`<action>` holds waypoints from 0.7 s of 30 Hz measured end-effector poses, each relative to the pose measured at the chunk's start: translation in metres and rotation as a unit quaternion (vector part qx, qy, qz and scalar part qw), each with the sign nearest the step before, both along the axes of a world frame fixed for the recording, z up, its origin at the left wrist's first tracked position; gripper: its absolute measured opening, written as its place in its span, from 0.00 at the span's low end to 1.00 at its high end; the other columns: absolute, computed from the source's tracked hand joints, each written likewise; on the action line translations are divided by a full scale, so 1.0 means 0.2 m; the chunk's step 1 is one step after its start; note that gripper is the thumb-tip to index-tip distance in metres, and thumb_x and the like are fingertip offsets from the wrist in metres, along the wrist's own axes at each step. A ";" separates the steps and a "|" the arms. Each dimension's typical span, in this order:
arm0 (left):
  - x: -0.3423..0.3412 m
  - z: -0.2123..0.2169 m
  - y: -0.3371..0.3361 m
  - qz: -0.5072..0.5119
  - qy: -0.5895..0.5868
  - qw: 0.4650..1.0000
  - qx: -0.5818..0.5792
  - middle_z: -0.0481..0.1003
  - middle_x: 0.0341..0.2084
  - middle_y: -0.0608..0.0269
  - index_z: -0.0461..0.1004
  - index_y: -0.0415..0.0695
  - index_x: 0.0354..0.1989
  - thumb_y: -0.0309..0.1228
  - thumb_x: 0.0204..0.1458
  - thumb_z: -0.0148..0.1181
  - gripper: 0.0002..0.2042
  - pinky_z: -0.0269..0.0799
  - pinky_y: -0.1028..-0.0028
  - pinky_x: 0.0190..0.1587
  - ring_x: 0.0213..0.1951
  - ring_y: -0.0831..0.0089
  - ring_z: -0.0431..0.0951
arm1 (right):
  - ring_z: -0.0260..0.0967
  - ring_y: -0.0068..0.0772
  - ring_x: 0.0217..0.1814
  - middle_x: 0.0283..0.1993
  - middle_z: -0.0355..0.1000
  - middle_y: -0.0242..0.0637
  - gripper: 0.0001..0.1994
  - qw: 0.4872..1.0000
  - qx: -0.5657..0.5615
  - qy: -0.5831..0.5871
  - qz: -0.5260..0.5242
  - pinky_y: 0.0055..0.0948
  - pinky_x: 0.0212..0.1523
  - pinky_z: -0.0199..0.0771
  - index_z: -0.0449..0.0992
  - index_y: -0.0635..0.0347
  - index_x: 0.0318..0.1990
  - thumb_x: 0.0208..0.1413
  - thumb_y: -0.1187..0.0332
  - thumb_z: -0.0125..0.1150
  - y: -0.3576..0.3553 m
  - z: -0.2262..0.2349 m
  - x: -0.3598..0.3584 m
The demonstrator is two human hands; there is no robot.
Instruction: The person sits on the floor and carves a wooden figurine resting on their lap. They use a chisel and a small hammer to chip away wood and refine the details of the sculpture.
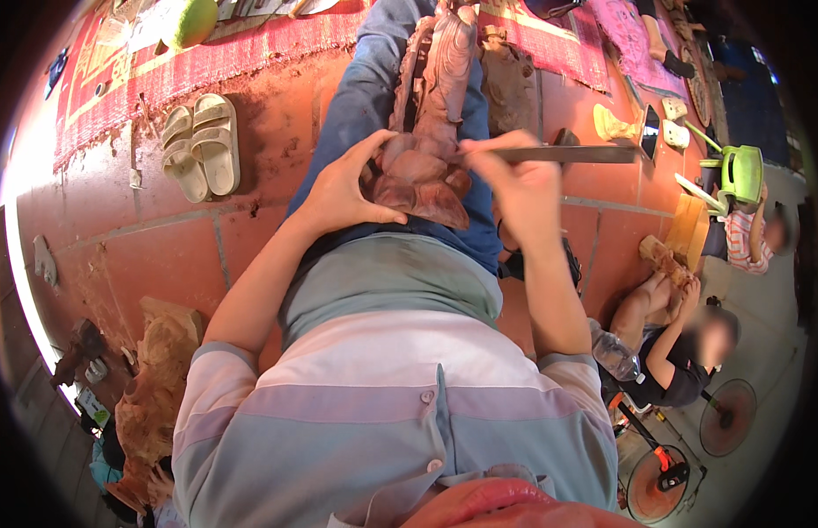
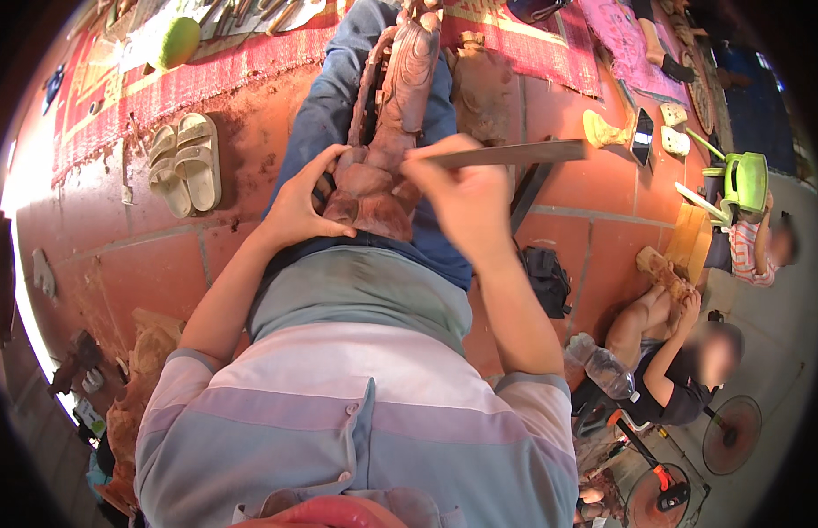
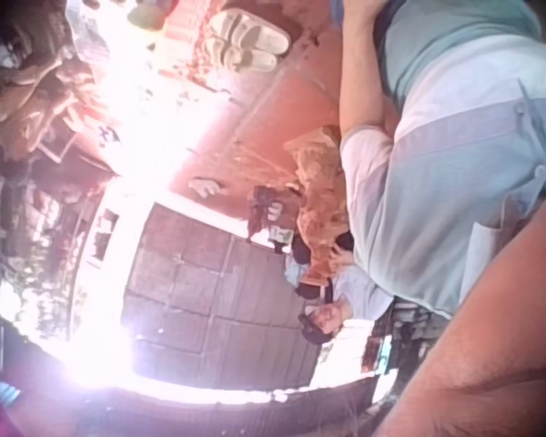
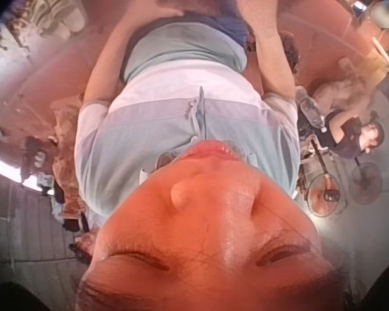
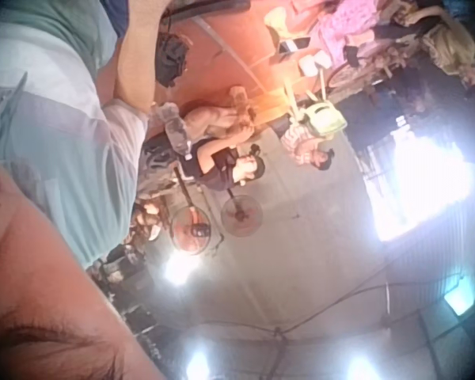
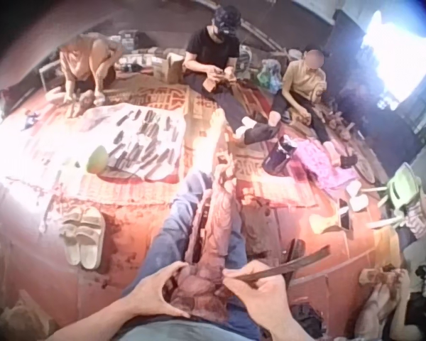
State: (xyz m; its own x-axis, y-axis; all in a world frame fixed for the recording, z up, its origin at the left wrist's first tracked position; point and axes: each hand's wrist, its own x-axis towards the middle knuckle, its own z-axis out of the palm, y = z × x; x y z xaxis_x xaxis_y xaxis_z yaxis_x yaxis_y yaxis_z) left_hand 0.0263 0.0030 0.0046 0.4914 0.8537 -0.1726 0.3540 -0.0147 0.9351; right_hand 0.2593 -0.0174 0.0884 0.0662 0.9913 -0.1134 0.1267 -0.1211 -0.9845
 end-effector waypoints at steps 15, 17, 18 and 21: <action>-0.01 -0.01 -0.01 -0.005 -0.002 1.000 0.000 0.69 0.47 0.59 0.58 0.49 0.67 0.44 0.22 0.82 0.56 0.70 0.71 0.39 0.36 0.68 0.72 | 0.73 0.21 0.33 0.32 0.77 0.34 0.02 0.996 -0.057 -0.014 0.074 0.20 0.36 0.72 0.79 0.66 0.33 0.52 0.77 0.65 0.04 0.00 0.01; 0.00 0.02 0.01 -0.014 0.015 0.999 -0.025 0.70 0.55 0.53 0.58 0.49 0.67 0.48 0.23 0.81 0.56 0.72 0.69 0.44 0.39 0.63 0.75 | 0.76 0.25 0.37 0.33 0.77 0.40 0.03 0.999 -0.016 0.036 0.034 0.22 0.39 0.75 0.78 0.69 0.35 0.53 0.80 0.63 0.06 0.00 0.07; -0.01 0.02 0.00 -0.008 0.011 1.000 -0.015 0.69 0.51 0.56 0.58 0.49 0.67 0.46 0.23 0.81 0.56 0.71 0.70 0.42 0.37 0.66 0.73 | 0.76 0.25 0.39 0.34 0.77 0.40 0.03 0.999 -0.002 0.044 0.015 0.23 0.41 0.76 0.78 0.68 0.35 0.53 0.80 0.64 0.07 0.00 0.08; 0.00 -0.01 -0.02 -0.007 -0.003 1.000 0.005 0.68 0.42 0.62 0.57 0.49 0.67 0.41 0.22 0.82 0.56 0.70 0.73 0.37 0.34 0.70 0.71 | 0.76 0.24 0.42 0.35 0.78 0.38 0.04 0.999 -0.019 -0.010 0.043 0.23 0.46 0.74 0.79 0.65 0.34 0.51 0.77 0.67 0.00 0.05 -0.03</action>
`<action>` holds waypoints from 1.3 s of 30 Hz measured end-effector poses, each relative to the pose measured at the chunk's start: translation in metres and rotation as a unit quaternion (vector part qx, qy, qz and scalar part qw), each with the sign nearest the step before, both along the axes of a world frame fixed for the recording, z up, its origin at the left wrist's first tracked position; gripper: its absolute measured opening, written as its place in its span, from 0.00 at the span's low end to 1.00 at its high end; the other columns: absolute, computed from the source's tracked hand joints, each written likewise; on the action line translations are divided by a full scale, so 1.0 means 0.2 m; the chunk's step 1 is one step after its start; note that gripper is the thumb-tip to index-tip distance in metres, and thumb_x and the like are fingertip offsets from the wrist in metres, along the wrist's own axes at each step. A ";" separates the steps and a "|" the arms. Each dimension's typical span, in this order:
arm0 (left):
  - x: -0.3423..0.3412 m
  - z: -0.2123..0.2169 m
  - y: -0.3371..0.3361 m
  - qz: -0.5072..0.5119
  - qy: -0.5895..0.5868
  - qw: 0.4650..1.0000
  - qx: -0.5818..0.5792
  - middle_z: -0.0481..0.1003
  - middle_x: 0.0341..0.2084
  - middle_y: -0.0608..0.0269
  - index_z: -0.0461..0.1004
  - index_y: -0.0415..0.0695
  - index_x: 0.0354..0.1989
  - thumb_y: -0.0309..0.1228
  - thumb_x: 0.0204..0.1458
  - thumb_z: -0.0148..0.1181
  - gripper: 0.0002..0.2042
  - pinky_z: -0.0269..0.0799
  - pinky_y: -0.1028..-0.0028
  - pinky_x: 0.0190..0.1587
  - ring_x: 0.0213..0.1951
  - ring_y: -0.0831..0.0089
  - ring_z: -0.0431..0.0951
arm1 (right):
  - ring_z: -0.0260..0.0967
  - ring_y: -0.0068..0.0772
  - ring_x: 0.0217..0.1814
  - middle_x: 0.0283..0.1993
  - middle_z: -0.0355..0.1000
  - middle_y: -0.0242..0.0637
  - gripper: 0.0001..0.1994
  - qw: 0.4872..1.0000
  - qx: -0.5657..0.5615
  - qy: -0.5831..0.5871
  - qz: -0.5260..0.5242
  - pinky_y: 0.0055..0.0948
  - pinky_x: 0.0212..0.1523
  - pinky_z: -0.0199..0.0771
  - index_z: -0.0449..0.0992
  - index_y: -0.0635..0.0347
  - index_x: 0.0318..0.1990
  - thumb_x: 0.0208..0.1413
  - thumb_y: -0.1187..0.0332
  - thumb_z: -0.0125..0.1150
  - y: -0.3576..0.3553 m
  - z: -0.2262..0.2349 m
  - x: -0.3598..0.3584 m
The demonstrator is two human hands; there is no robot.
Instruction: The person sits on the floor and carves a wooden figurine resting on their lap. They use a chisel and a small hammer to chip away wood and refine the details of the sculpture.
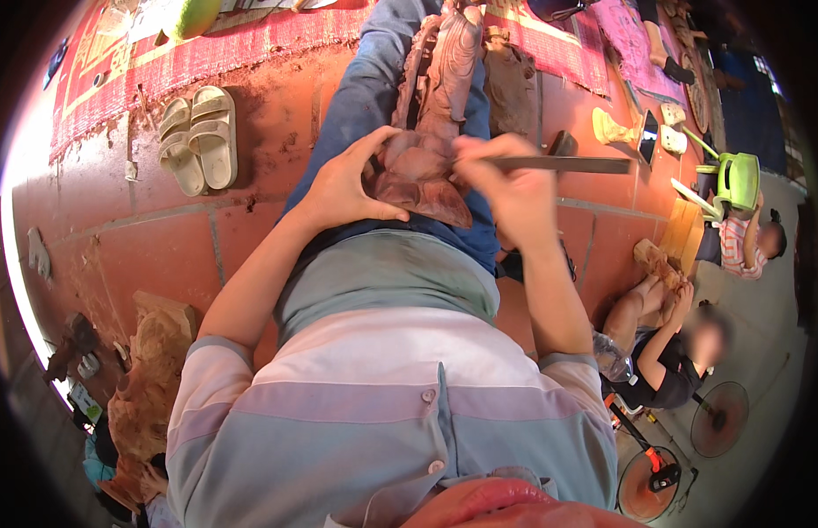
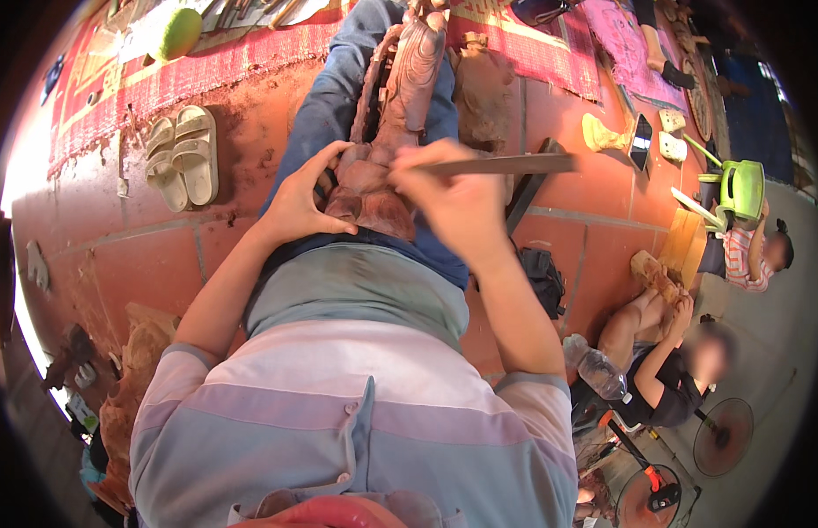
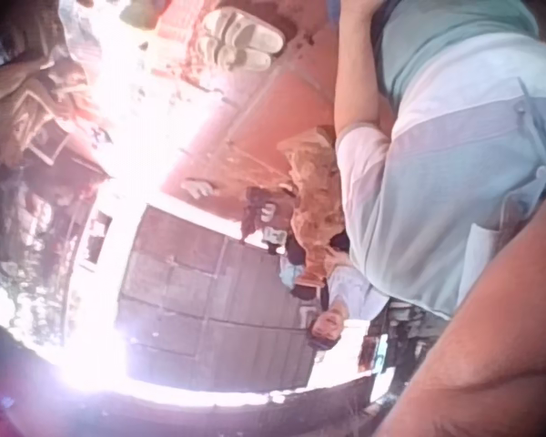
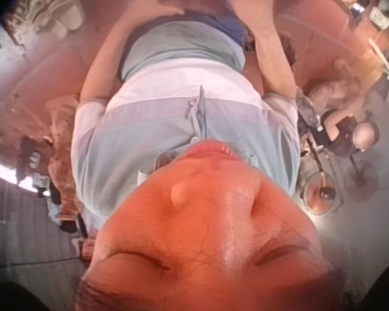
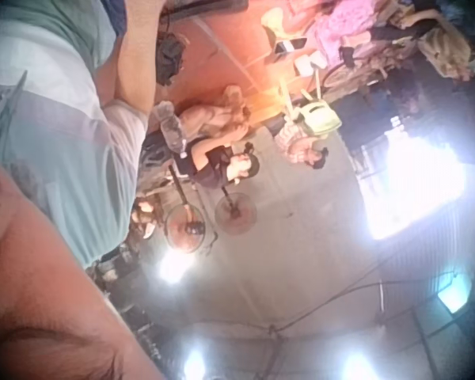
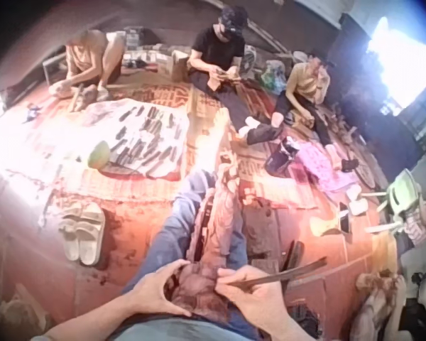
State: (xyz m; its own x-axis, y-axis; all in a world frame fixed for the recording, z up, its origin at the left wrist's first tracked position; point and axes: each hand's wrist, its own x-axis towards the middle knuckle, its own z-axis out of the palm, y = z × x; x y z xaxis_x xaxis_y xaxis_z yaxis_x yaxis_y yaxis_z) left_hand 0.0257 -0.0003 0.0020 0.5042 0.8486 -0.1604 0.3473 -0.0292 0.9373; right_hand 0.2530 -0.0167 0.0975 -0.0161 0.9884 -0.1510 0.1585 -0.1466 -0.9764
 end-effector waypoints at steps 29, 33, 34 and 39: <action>-0.01 0.01 0.01 0.002 0.005 1.000 -0.002 0.68 0.42 0.63 0.57 0.49 0.67 0.41 0.21 0.82 0.56 0.70 0.73 0.36 0.34 0.71 0.70 | 0.69 0.17 0.33 0.30 0.76 0.30 0.04 0.998 0.054 -0.033 -0.030 0.20 0.34 0.70 0.79 0.65 0.32 0.51 0.75 0.67 0.03 0.00 0.02; -0.01 0.03 0.02 -0.006 0.014 1.000 -0.017 0.68 0.44 0.60 0.57 0.49 0.67 0.42 0.22 0.82 0.56 0.70 0.73 0.37 0.34 0.69 0.71 | 0.69 0.19 0.31 0.29 0.75 0.29 0.04 0.996 0.027 -0.088 0.019 0.22 0.34 0.70 0.80 0.64 0.32 0.48 0.75 0.68 0.04 -0.03 0.05; -0.01 0.03 0.02 -0.008 0.020 1.000 -0.021 0.70 0.46 0.58 0.57 0.49 0.67 0.43 0.23 0.81 0.56 0.71 0.71 0.39 0.35 0.67 0.72 | 0.69 0.19 0.30 0.29 0.75 0.29 0.04 0.996 0.003 -0.087 -0.005 0.22 0.33 0.70 0.80 0.64 0.32 0.48 0.76 0.68 0.07 -0.04 0.12; -0.08 0.03 0.01 -0.024 -0.097 0.991 -0.087 0.66 0.52 0.56 0.58 0.49 0.68 0.49 0.36 0.75 0.48 0.71 0.69 0.44 0.44 0.66 0.69 | 0.72 0.19 0.34 0.32 0.75 0.33 0.07 0.988 0.012 -0.004 -0.157 0.20 0.39 0.76 0.78 0.67 0.37 0.54 0.73 0.66 0.12 -0.02 0.42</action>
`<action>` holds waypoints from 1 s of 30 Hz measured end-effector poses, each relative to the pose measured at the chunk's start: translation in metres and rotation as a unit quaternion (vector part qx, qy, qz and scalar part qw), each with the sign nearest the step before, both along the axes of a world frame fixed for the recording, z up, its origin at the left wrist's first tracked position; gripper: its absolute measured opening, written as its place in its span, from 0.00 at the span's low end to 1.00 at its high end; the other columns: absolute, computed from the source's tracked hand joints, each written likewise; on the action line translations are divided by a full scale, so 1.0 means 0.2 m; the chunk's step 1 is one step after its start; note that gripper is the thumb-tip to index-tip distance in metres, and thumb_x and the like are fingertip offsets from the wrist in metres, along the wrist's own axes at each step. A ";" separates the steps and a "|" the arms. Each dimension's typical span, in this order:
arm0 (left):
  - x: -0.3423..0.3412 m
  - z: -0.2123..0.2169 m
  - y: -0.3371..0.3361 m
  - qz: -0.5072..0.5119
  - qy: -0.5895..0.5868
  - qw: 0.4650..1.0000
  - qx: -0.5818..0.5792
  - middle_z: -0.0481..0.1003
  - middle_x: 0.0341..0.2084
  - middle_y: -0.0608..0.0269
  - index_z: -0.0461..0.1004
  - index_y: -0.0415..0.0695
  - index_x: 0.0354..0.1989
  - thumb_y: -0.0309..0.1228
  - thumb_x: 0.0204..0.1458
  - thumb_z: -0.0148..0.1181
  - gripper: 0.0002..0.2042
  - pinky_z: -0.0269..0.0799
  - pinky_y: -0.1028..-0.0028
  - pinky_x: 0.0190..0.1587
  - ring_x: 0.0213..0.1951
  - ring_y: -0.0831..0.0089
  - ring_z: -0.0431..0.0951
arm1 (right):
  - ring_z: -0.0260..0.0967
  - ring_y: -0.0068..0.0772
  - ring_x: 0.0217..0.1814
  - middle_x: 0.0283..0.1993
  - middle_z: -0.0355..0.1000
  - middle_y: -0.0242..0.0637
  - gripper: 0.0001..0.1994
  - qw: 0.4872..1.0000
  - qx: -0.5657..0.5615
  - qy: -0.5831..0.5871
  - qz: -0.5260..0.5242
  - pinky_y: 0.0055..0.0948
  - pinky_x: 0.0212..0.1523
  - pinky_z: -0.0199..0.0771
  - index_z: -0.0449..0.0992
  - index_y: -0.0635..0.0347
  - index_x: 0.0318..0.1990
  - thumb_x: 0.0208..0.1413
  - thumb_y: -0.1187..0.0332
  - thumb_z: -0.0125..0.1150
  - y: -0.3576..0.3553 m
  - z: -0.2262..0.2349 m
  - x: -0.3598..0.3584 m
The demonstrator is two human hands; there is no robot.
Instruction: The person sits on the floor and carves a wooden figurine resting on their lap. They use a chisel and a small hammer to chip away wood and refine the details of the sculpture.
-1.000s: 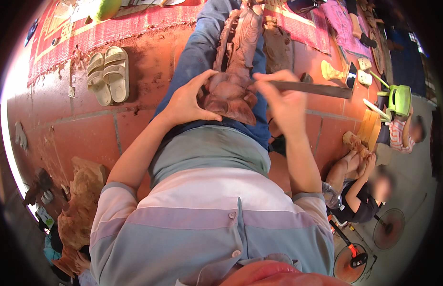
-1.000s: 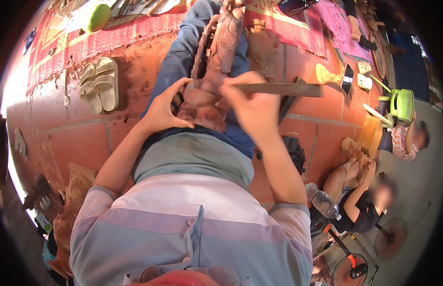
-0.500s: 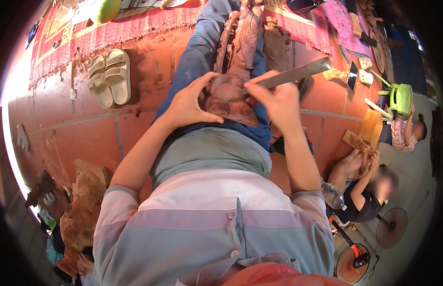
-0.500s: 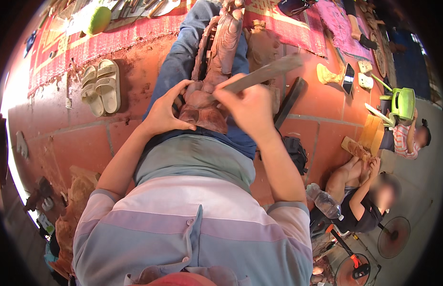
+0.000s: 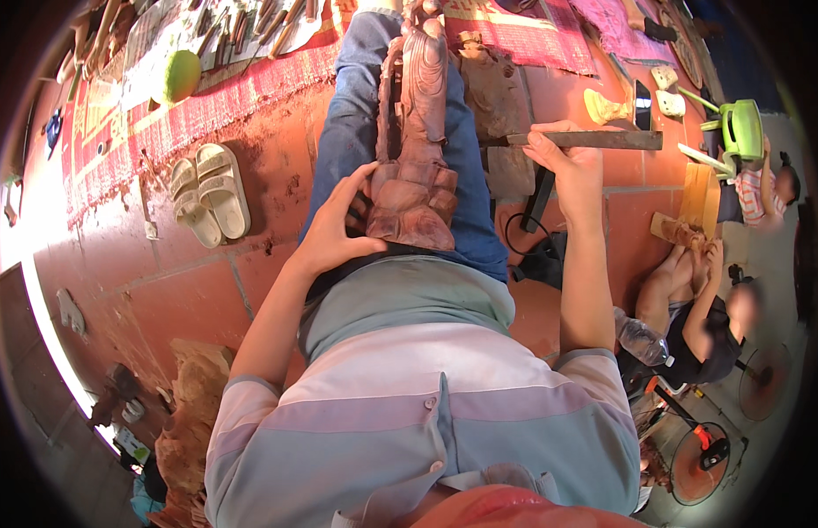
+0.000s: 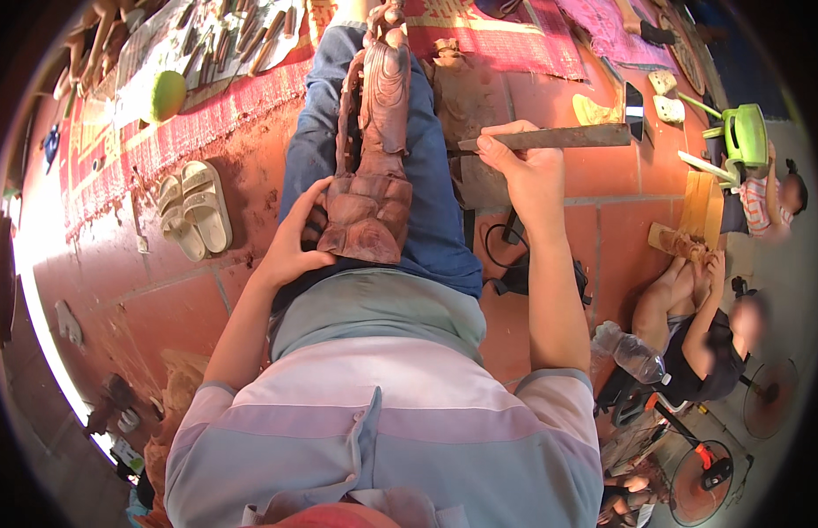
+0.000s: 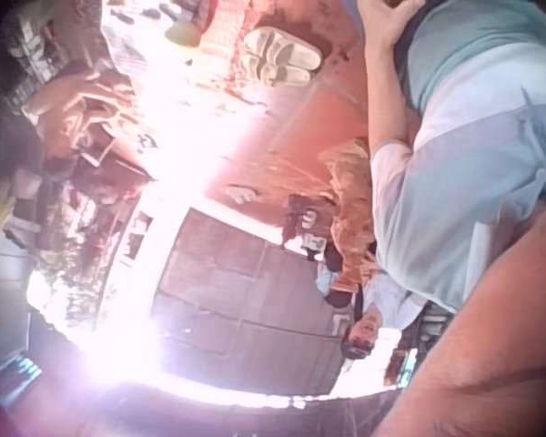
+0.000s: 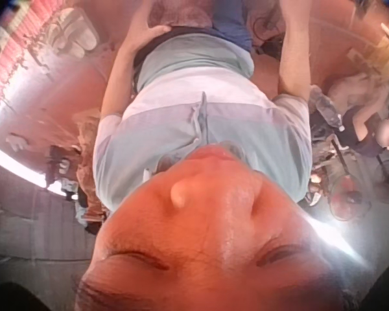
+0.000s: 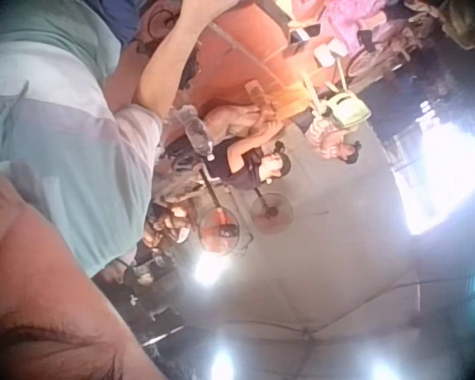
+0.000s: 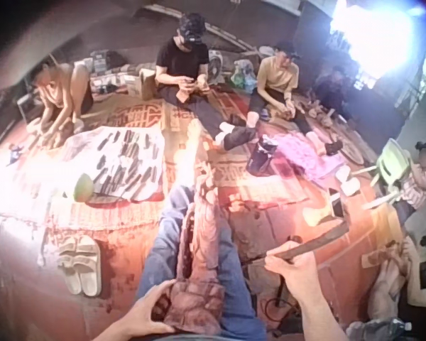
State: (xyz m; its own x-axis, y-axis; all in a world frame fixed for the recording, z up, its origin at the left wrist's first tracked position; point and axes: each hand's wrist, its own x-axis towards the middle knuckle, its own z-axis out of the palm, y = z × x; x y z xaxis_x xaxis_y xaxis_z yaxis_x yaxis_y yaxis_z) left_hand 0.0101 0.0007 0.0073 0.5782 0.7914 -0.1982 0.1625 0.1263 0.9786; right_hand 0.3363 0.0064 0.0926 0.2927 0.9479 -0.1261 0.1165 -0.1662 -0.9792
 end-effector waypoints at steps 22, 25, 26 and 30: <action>0.10 0.11 0.20 -0.074 0.107 0.949 0.286 0.59 0.65 0.46 0.74 0.45 0.56 0.53 0.61 0.40 0.28 0.51 0.56 0.66 0.66 0.48 0.56 | 0.76 0.26 0.40 0.38 0.75 0.41 0.10 0.992 -0.062 0.111 0.018 0.25 0.43 0.81 0.74 0.70 0.45 0.63 0.70 0.56 0.04 -0.37 0.05; 0.03 0.00 0.11 0.068 0.130 0.973 0.181 0.62 0.63 0.49 0.73 0.42 0.56 0.43 0.60 0.46 0.22 0.54 0.59 0.65 0.63 0.52 0.61 | 0.76 0.25 0.39 0.36 0.75 0.38 0.09 0.993 -0.041 0.111 0.028 0.24 0.42 0.80 0.74 0.69 0.44 0.62 0.71 0.59 0.06 -0.38 0.06; 0.01 -0.02 0.08 0.113 0.129 0.975 0.144 0.64 0.62 0.50 0.73 0.42 0.55 0.39 0.59 0.49 0.20 0.55 0.60 0.64 0.62 0.53 0.62 | 0.75 0.23 0.38 0.36 0.76 0.36 0.09 0.993 -0.038 0.110 0.029 0.23 0.41 0.79 0.75 0.68 0.43 0.60 0.71 0.60 0.08 -0.37 0.05; 0.02 -0.04 0.02 0.091 0.201 0.951 0.218 0.66 0.61 0.50 0.70 0.40 0.58 0.37 0.60 0.48 0.21 0.52 0.62 0.66 0.63 0.56 0.62 | 0.72 0.18 0.35 0.33 0.77 0.29 0.05 0.989 -0.055 -0.026 0.137 0.21 0.36 0.73 0.78 0.64 0.37 0.54 0.74 0.66 0.20 -0.27 0.00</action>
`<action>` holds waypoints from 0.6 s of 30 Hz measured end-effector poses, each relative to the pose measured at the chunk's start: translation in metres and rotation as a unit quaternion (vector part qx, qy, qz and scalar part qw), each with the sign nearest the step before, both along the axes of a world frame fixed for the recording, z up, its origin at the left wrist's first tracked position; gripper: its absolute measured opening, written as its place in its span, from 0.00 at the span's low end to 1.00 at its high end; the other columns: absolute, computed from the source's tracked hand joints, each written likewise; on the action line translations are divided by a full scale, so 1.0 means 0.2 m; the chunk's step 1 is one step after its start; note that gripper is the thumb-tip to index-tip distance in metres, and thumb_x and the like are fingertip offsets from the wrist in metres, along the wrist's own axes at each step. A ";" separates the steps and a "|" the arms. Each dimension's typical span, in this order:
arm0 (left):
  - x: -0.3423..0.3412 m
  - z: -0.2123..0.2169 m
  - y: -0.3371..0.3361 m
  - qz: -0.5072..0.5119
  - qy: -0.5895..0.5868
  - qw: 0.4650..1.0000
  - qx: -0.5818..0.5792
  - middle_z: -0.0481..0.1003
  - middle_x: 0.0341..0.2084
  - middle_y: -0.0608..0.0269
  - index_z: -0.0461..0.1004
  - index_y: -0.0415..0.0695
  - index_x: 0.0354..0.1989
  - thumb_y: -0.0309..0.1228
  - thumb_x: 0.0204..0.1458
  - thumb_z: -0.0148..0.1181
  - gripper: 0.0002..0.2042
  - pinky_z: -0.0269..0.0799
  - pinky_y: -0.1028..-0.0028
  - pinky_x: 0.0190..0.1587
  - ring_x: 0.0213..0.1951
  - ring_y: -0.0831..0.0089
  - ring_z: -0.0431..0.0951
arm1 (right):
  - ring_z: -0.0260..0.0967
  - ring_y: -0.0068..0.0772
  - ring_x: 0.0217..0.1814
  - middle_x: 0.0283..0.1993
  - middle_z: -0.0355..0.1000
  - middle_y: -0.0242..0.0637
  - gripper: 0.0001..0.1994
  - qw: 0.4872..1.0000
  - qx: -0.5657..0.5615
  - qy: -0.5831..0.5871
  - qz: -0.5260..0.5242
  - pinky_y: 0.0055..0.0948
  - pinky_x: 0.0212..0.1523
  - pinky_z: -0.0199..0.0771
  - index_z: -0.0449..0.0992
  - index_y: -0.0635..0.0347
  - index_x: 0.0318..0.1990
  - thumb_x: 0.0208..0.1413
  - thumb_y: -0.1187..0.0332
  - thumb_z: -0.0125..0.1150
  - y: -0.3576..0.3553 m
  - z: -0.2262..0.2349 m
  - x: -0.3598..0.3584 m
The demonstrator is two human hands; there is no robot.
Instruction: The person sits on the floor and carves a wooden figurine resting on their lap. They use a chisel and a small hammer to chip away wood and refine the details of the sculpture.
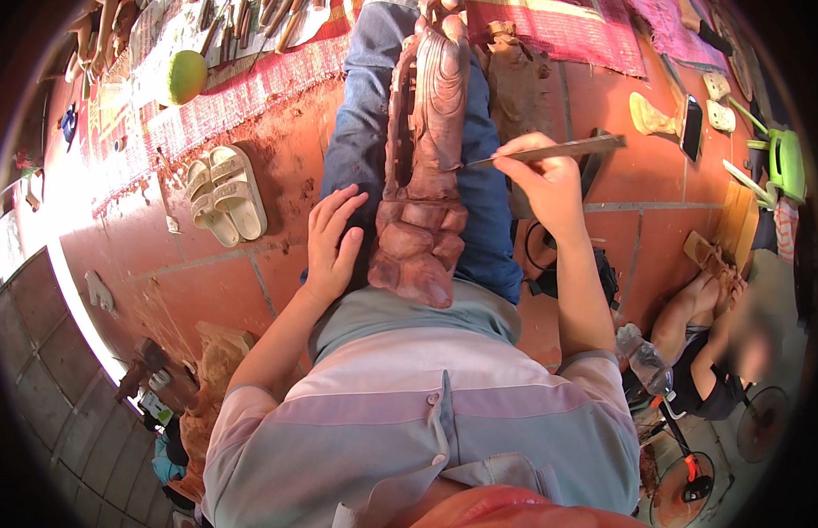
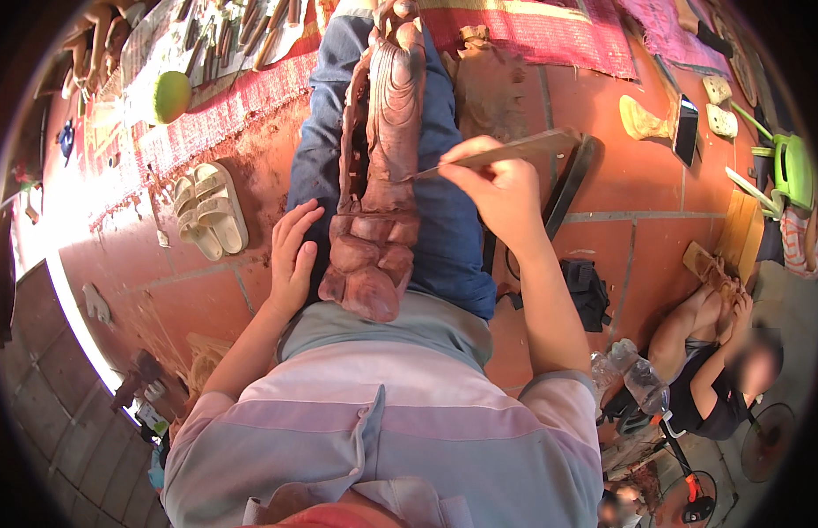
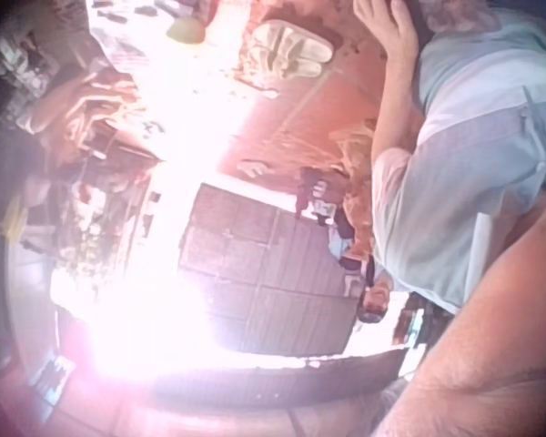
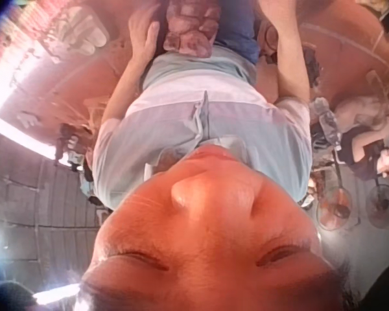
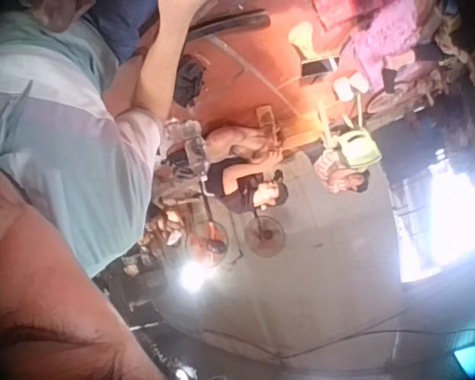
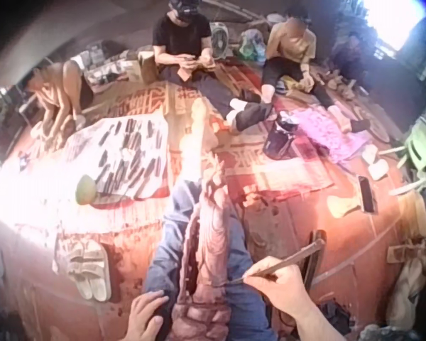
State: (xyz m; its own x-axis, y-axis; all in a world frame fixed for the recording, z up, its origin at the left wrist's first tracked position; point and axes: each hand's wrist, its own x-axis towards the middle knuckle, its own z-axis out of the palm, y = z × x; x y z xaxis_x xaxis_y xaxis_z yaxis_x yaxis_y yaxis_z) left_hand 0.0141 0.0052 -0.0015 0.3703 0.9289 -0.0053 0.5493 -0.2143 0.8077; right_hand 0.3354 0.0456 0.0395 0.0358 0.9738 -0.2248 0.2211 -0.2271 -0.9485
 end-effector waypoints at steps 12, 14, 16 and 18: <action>0.16 -0.02 0.04 -0.005 -0.111 0.993 -0.042 0.68 0.59 0.48 0.64 0.37 0.63 0.33 0.58 0.46 0.24 0.56 0.63 0.62 0.62 0.55 0.65 | 0.75 0.37 0.35 0.31 0.77 0.38 0.03 0.952 0.170 -0.184 0.174 0.32 0.41 0.74 0.79 0.63 0.32 0.49 0.76 0.65 0.13 0.04 -0.19; 0.15 -0.03 0.04 -0.008 -0.096 0.995 -0.020 0.70 0.57 0.49 0.65 0.39 0.63 0.32 0.58 0.46 0.24 0.57 0.63 0.60 0.61 0.55 0.66 | 0.76 0.36 0.35 0.31 0.77 0.37 0.02 0.961 0.150 -0.184 0.146 0.31 0.41 0.74 0.79 0.63 0.32 0.50 0.76 0.65 0.08 0.08 -0.22; 0.15 -0.02 0.04 -0.013 -0.090 0.996 -0.016 0.72 0.54 0.52 0.67 0.40 0.62 0.33 0.57 0.47 0.23 0.58 0.64 0.59 0.58 0.57 0.68 | 0.76 0.34 0.35 0.30 0.77 0.37 0.02 0.970 0.057 -0.156 0.180 0.30 0.41 0.74 0.79 0.63 0.32 0.50 0.76 0.65 0.11 0.13 -0.21; 0.16 0.00 0.04 -0.017 -0.084 0.996 -0.022 0.73 0.52 0.54 0.68 0.41 0.60 0.33 0.57 0.47 0.22 0.58 0.64 0.57 0.55 0.58 0.69 | 0.76 0.30 0.35 0.30 0.76 0.37 0.03 0.971 0.007 -0.168 0.172 0.29 0.40 0.73 0.79 0.64 0.32 0.50 0.76 0.65 0.13 0.11 -0.22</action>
State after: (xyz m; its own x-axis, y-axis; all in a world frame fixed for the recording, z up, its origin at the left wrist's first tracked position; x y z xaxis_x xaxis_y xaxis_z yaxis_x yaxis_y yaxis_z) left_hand 0.0455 0.0128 -0.0020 0.4014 0.9157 0.0189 0.3977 -0.1928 0.8970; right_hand 0.2916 0.0720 0.0622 -0.2220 0.9442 -0.2432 0.5793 -0.0729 -0.8119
